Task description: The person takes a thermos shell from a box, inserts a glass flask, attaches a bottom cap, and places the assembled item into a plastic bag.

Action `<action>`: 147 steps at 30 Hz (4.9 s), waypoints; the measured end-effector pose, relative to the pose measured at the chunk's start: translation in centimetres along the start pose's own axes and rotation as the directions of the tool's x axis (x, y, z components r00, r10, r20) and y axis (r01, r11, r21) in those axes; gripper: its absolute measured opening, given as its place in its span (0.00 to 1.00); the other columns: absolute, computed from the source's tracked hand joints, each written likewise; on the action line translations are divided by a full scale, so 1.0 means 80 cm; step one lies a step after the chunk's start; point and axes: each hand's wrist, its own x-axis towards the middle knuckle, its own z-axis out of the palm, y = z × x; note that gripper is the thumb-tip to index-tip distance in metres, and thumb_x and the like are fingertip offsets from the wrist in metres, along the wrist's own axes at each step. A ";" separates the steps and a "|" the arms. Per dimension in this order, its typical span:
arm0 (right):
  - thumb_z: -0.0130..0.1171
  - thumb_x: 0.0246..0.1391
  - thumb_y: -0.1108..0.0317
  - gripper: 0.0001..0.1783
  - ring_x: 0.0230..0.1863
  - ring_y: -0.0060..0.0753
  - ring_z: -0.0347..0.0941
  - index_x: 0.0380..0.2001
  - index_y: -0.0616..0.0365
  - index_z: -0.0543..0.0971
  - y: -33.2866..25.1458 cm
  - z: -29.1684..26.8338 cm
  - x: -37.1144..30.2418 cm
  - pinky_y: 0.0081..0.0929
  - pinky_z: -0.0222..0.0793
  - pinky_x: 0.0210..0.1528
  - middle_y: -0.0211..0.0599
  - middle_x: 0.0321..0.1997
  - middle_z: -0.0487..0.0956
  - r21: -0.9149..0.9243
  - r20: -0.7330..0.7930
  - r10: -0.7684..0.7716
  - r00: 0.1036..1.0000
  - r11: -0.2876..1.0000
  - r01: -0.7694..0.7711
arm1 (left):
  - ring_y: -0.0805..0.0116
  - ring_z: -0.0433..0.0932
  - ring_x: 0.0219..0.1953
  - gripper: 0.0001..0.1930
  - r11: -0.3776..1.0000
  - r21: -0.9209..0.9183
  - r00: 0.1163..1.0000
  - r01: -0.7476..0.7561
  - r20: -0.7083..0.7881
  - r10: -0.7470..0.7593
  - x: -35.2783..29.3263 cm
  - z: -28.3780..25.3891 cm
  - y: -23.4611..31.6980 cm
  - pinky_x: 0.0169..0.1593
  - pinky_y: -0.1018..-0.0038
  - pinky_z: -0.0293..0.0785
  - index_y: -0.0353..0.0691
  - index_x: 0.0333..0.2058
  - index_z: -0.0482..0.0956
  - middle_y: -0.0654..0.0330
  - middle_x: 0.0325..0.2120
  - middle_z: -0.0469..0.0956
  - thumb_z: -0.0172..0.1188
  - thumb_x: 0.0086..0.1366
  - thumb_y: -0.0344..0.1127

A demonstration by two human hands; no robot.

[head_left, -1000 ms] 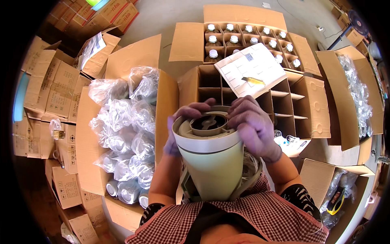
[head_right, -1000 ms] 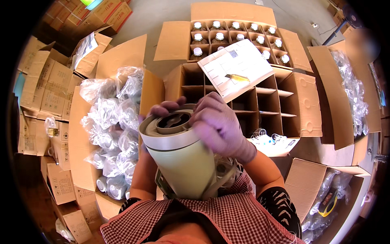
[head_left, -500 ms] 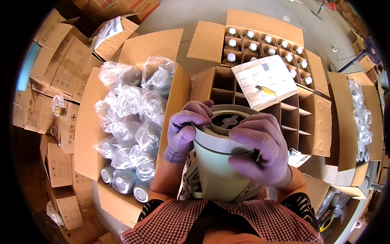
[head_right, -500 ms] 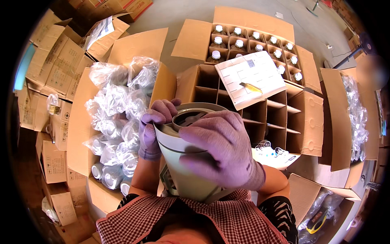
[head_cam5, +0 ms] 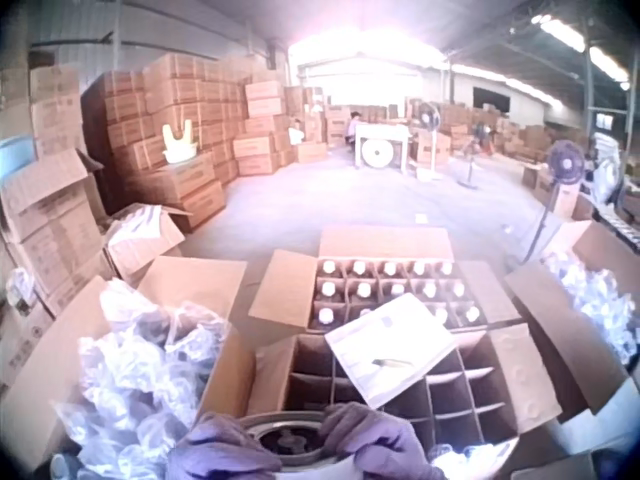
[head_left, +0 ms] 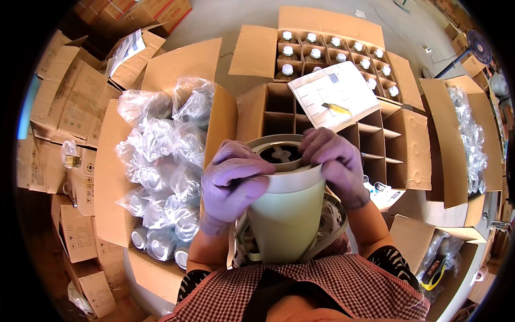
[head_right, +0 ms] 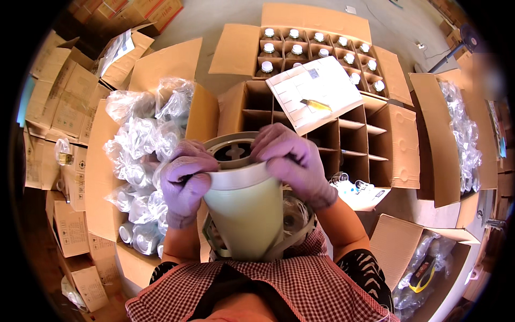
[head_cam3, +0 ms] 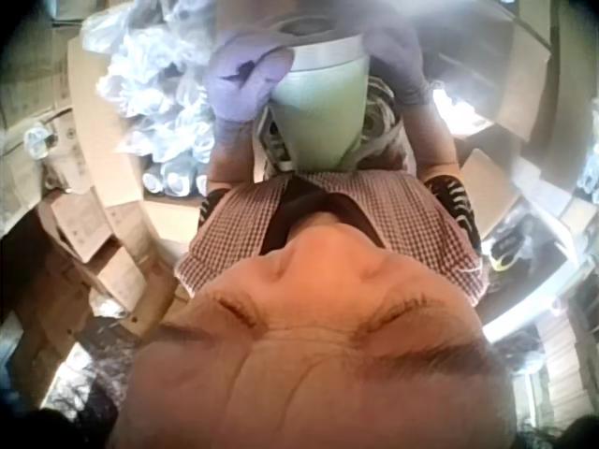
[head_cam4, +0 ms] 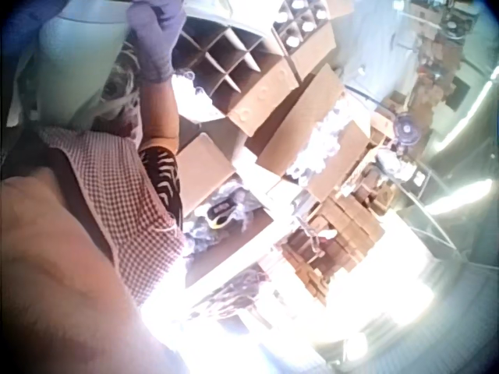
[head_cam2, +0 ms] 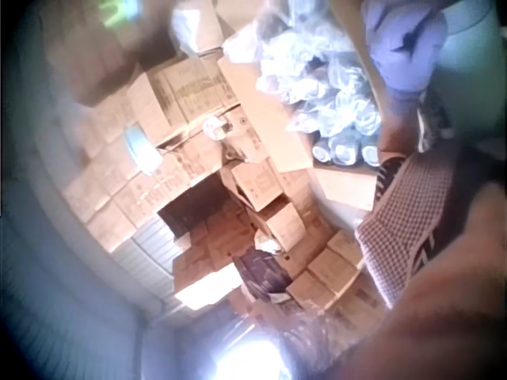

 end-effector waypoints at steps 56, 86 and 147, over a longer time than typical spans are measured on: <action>0.53 0.63 0.58 0.24 0.58 0.38 0.75 0.53 0.66 0.78 -0.031 -0.027 0.027 0.35 0.72 0.61 0.47 0.56 0.78 -0.075 -0.163 0.382 0.910 0.915 -0.398 | 0.57 0.75 0.58 0.28 0.988 -0.117 0.922 0.100 -0.363 -0.136 -0.012 -0.004 0.018 0.64 0.61 0.69 0.30 0.63 0.69 0.46 0.55 0.76 0.54 0.71 0.45; 0.64 0.53 0.33 0.54 0.70 0.40 0.65 0.68 0.65 0.64 0.032 -0.063 0.021 0.38 0.58 0.72 0.46 0.69 0.69 0.015 -0.070 0.487 0.871 0.873 -0.487 | 0.62 0.80 0.46 0.32 0.331 -0.941 0.984 -0.068 -0.117 -0.131 -0.008 -0.046 -0.109 0.55 0.66 0.73 0.34 0.55 0.74 0.53 0.42 0.82 0.44 0.75 0.61; 0.69 0.46 0.47 0.39 0.45 0.51 0.77 0.59 0.52 0.70 0.063 -0.039 0.135 0.44 0.77 0.47 0.49 0.51 0.72 -0.956 0.264 0.120 0.957 0.167 0.243 | 0.56 0.82 0.51 0.25 0.764 -0.552 0.866 0.335 -0.139 -0.481 0.077 0.041 -0.130 0.51 0.66 0.82 0.32 0.60 0.69 0.50 0.52 0.79 0.43 0.79 0.48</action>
